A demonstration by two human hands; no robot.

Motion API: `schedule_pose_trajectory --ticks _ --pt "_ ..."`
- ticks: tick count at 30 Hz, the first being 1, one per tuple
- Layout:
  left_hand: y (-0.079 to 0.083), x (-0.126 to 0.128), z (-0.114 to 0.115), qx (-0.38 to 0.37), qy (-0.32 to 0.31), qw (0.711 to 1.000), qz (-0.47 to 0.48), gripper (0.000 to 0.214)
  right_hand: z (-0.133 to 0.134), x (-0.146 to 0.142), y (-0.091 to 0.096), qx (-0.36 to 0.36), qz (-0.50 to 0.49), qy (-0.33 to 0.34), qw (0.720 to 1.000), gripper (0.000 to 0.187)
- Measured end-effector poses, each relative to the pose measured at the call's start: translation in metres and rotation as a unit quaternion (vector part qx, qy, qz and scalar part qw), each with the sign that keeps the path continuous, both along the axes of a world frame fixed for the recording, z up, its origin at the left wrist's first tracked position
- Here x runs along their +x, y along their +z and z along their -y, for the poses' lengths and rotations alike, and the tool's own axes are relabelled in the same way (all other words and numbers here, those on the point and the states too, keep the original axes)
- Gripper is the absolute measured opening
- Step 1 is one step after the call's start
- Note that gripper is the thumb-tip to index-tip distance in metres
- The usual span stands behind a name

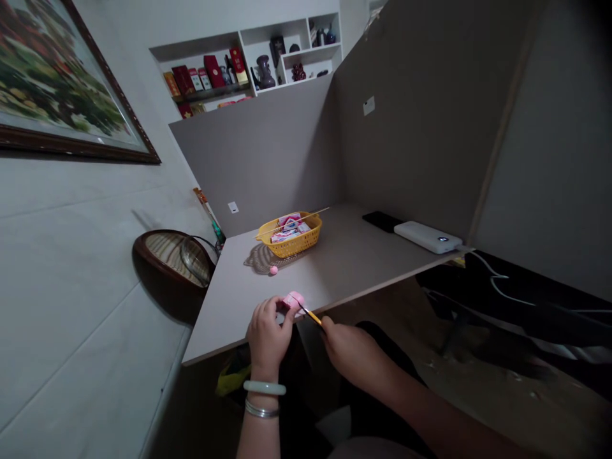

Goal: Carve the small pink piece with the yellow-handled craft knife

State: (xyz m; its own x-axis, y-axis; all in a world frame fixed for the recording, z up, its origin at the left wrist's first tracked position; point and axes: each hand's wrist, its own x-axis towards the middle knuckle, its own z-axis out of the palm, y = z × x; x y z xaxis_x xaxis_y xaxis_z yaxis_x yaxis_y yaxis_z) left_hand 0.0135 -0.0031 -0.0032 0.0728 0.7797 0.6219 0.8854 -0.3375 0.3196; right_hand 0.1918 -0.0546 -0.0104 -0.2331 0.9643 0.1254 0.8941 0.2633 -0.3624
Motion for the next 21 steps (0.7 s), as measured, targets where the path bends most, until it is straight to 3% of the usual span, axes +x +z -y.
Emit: schedule_pose_trajectory --ticks 4,10,16,21 --pt "0.001 0.000 0.000 0.001 0.010 1.000 -0.001 0.031 -0.009 -0.007 0.004 0.016 0.009 0.003 1.000 0.018" --pt "0.001 0.000 0.002 0.000 0.009 1.000 -0.006 0.031 0.009 0.002 -0.003 -0.037 -0.007 -0.010 0.999 0.022" --pt "-0.001 0.000 0.000 0.019 0.016 1.000 -0.011 0.030 -0.010 -0.010 0.009 -0.004 0.031 0.000 1.000 0.018" --pt "-0.002 0.001 0.001 0.025 0.013 1.000 -0.014 0.031 0.002 0.000 -0.001 -0.023 0.015 -0.001 1.000 0.021"
